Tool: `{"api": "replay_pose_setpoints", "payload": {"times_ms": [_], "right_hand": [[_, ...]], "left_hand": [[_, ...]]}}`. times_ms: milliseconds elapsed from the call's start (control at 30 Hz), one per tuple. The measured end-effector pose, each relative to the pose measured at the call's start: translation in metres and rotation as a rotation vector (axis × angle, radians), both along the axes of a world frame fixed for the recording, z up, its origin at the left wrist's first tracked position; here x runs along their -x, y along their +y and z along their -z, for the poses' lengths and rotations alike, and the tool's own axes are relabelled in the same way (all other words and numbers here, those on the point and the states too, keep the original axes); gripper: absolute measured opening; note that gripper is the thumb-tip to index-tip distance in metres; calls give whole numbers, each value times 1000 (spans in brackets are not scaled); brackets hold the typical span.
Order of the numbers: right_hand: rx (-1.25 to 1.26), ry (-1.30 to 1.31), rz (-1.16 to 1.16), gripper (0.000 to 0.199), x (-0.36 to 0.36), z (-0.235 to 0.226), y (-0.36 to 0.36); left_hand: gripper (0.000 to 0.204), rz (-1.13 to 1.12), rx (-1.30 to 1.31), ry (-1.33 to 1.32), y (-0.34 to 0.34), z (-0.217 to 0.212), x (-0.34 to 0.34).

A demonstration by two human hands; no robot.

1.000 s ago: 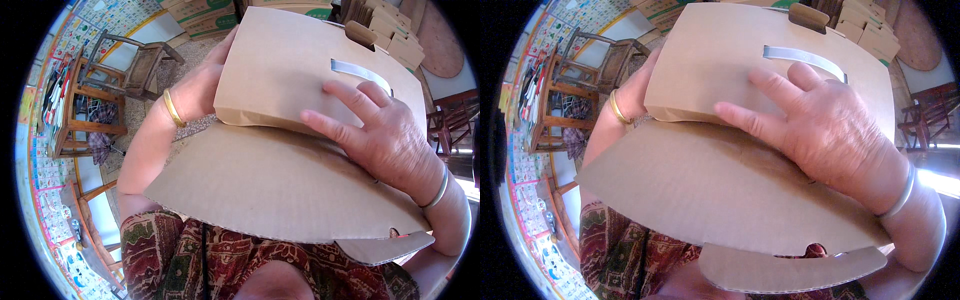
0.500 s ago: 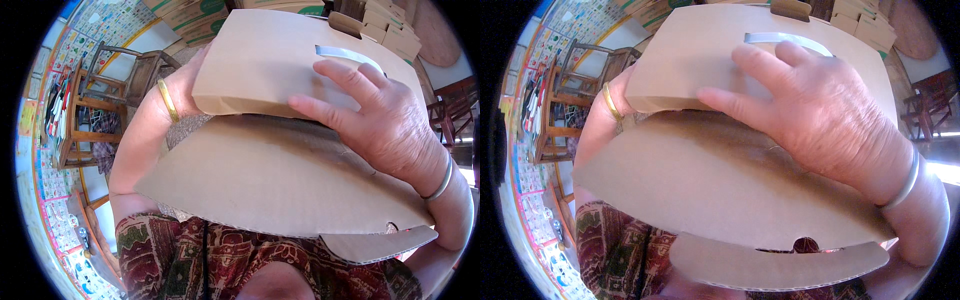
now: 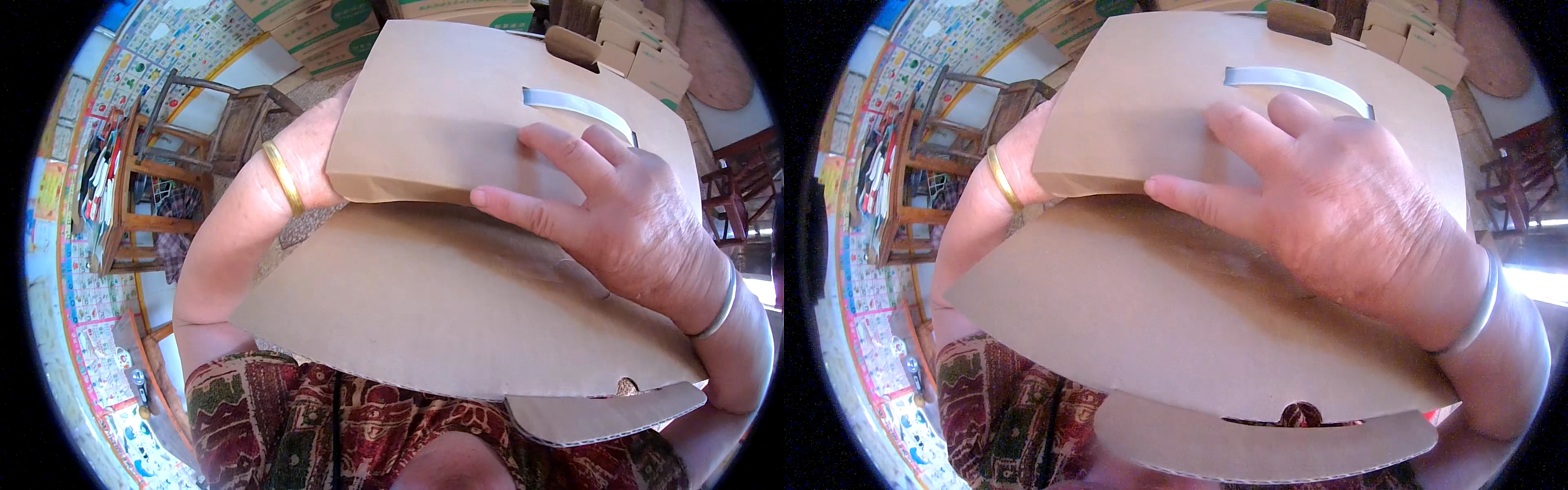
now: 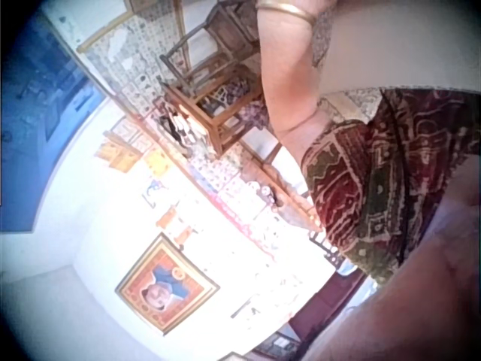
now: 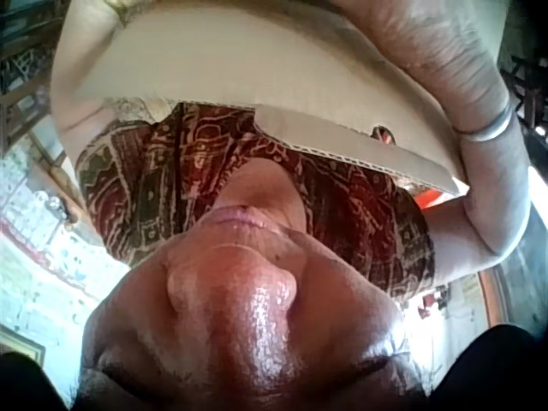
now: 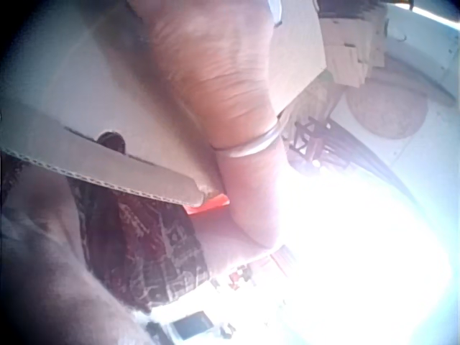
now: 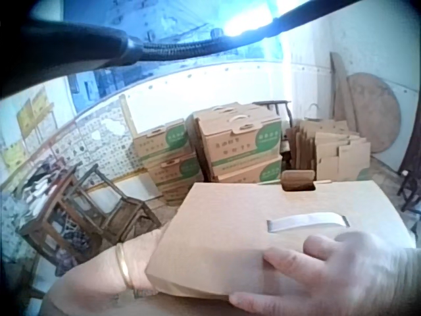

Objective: The person assembles a flat cardboard box by folding its flaps and securing them with clear packing tape. They use a tape dispenser to apply tape along the seams and then fold the top flaps to form the box structure.

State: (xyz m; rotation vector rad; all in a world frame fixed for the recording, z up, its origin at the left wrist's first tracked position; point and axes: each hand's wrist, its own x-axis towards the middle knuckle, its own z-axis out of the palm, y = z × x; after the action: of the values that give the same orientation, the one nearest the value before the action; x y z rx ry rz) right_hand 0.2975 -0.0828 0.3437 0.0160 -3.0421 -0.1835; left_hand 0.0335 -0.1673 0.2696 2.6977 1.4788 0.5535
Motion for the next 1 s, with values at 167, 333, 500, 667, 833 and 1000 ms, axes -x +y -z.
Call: {"api": "replay_pose_setpoints", "payload": {"times_ms": [167,333,500,667,833,1000], "right_hand": [[87,-24,0,51,-1,9,-1],[120,-100,49,47,2,10,-4],[146,-104,36,45,6,13,-6],[122,-116,66,45,6,12,-5],[78,-120,73,46,8,10,0],[70,-118,77,47,6,11,2]], "left_hand": [[76,-73,-9,-4,-11,6,10],[81,-214,-61,23,-18,22,25],[74,-317,83,-9,-30,24,30],[80,-306,211,-42,-28,12,36],[79,-268,178,70,-22,4,23],[69,-245,117,90,-19,3,22]]}}
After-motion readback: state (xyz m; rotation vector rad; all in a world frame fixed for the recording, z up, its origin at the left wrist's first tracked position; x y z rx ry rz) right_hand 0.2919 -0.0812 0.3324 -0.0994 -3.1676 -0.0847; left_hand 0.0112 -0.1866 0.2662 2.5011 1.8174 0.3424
